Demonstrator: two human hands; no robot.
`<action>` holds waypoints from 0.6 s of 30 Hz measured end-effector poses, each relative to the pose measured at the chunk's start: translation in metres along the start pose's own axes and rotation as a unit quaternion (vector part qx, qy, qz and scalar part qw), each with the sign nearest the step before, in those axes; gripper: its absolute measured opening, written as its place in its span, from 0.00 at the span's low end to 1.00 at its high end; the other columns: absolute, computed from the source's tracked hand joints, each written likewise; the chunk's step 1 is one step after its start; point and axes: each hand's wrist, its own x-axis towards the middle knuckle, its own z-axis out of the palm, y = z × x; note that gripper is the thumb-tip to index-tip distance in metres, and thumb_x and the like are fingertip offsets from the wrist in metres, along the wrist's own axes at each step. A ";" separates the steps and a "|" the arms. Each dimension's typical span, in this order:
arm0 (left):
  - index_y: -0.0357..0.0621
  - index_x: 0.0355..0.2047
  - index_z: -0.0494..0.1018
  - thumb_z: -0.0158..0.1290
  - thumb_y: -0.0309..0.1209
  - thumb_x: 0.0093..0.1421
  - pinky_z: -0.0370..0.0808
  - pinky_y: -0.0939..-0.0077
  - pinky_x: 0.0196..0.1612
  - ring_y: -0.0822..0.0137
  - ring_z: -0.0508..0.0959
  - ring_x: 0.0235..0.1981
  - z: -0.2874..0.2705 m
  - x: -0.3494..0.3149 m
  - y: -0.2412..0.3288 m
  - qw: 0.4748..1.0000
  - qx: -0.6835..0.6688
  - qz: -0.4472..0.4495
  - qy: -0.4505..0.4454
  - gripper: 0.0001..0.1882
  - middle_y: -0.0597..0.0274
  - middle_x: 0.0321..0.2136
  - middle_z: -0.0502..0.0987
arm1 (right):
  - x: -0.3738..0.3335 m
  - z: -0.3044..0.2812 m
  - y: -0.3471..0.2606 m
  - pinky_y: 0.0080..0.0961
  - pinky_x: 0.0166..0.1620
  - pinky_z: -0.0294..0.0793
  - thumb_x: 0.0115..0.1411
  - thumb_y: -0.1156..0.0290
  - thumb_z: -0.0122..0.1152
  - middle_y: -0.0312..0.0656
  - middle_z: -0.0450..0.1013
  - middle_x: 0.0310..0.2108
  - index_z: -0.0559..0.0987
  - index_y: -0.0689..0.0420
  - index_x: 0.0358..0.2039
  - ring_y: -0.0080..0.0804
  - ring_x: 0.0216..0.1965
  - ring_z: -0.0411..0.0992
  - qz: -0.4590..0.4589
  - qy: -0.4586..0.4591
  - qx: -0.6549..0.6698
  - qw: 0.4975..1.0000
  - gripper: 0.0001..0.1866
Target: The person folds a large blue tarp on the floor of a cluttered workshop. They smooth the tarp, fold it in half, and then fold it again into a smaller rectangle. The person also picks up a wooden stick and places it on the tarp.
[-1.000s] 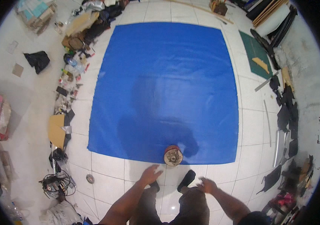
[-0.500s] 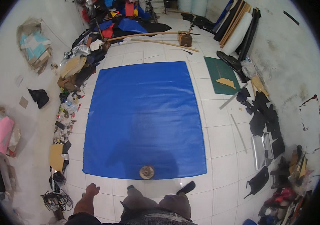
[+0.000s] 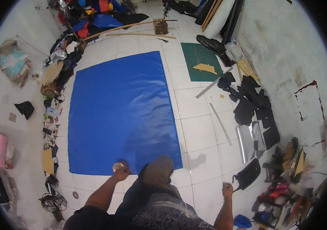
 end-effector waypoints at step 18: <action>0.39 0.48 0.72 0.54 0.46 0.57 0.71 0.67 0.50 0.58 0.76 0.46 -0.059 0.317 0.434 0.992 -0.085 0.034 0.086 0.25 0.49 0.45 0.76 | 0.211 -0.077 -0.077 0.22 0.17 0.67 0.55 0.55 0.63 0.36 0.72 0.19 0.76 0.58 0.36 0.25 0.17 0.71 0.303 -0.241 0.102 0.916 0.18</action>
